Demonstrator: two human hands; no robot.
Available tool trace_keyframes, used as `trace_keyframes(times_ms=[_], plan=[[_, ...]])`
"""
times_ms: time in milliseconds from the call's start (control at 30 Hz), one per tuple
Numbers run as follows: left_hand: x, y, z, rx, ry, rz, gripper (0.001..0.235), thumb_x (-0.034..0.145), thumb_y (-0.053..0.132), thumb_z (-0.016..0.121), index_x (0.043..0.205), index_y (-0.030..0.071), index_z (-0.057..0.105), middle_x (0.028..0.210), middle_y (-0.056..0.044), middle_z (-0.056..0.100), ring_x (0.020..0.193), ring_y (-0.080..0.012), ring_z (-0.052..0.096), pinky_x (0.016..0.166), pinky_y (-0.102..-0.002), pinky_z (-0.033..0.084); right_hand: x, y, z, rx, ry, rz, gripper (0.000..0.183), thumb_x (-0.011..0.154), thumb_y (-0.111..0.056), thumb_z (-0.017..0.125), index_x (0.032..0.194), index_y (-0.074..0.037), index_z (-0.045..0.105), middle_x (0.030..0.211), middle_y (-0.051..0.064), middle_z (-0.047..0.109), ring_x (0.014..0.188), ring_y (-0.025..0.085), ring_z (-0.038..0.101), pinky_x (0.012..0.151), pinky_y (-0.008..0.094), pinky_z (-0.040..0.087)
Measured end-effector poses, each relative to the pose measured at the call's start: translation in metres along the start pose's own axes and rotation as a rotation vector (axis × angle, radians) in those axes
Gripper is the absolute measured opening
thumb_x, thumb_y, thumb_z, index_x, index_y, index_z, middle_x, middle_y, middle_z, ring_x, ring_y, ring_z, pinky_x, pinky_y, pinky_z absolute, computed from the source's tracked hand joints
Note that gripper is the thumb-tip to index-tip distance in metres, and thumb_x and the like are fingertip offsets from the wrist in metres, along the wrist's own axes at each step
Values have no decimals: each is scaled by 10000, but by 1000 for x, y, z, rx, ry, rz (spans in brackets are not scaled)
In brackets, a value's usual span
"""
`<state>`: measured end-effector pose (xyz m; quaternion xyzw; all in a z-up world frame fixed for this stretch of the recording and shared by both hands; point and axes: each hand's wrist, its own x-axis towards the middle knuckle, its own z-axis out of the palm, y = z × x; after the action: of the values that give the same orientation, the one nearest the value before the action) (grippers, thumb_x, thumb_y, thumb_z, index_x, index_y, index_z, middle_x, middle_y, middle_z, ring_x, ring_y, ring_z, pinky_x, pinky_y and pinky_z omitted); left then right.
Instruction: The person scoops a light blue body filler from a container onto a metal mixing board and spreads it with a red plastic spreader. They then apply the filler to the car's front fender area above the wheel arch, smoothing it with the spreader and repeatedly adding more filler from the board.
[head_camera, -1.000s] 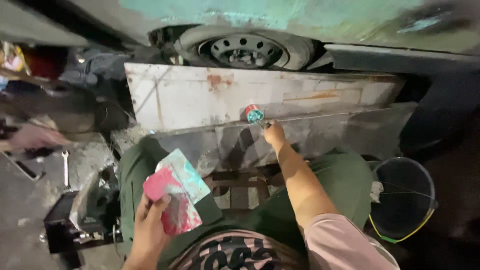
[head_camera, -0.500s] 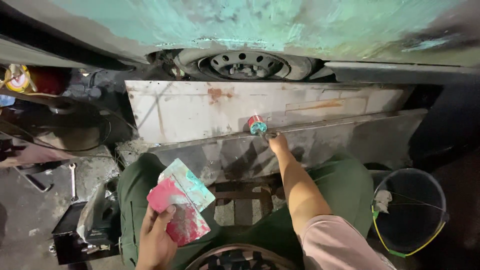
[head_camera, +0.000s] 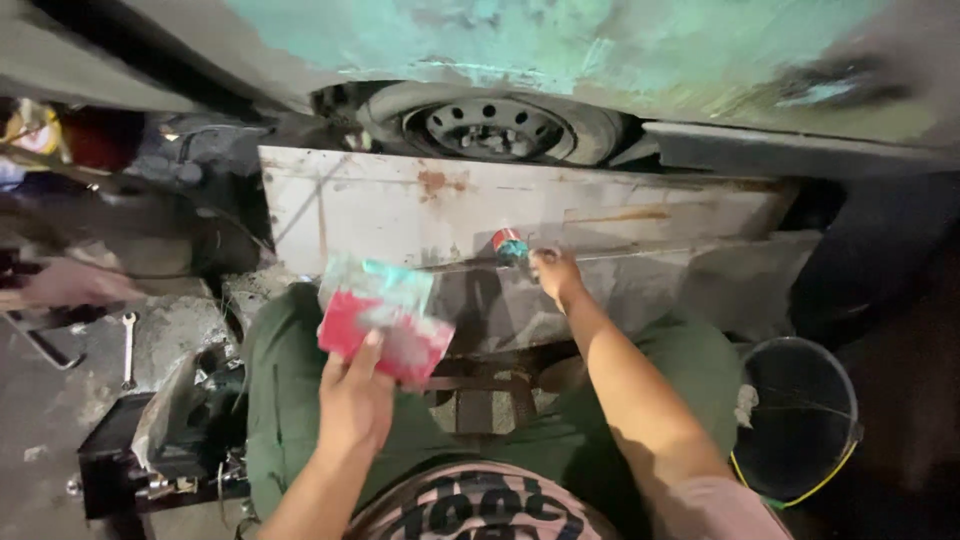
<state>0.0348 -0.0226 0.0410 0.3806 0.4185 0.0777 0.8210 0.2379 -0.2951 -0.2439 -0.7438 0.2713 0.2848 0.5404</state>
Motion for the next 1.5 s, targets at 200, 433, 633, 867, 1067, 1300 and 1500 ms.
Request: trace_keyframes(times_ms=[200,433,633,867,1067,1300,1500], plan=[[9,-32,22,-255,-64,151,326,940,25,687,1263,36,646,1101,-120,718,972,-258,706,896,-488,579,-334,-161,29,-269,-351,53,717,905,-615,587,1426,-124,622,1343,235,679,1277,361,630,1086,451,503],[-26,-40,46,-246,-155,144,326,921,17,730,1225,133,706,1150,-40,751,1040,-172,712,993,-414,552,-358,-95,36,417,-337,-359,218,824,-158,880,989,-84,758,848,-7,630,823,109,563,779,276,482],[-45,-33,29,-440,-284,-12,363,990,147,640,1337,45,609,1233,-176,715,1132,-330,692,1087,-589,472,-375,-91,34,556,-120,-365,164,867,-144,805,1000,-81,734,880,14,644,840,129,569,811,300,508],[-59,-48,22,-495,-386,-84,421,973,119,561,1352,-33,457,1360,-241,583,1224,-399,611,1169,-574,418,-368,-77,27,868,-226,-299,58,944,-149,721,966,-106,689,808,59,693,737,219,678,733,349,570],[-75,-32,21,-363,-455,-34,415,1006,187,570,1360,-25,528,1266,-235,667,1119,-329,694,1093,-500,532,-420,-113,31,881,-260,-310,72,927,-104,751,867,-104,711,767,78,720,709,241,715,702,349,599],[-55,-39,7,-399,-457,-40,301,1044,243,565,1194,-2,657,1047,-175,759,928,-246,762,951,-398,622,-412,-98,27,875,-294,-360,174,951,-124,738,791,-66,705,762,109,749,742,248,752,737,355,648],[-114,28,39,-241,-320,174,273,1069,232,585,1011,-10,697,716,-102,670,630,-147,600,714,-333,600,-410,-88,17,721,-299,-473,367,942,-88,745,610,-110,591,448,34,536,603,221,736,704,414,668]])
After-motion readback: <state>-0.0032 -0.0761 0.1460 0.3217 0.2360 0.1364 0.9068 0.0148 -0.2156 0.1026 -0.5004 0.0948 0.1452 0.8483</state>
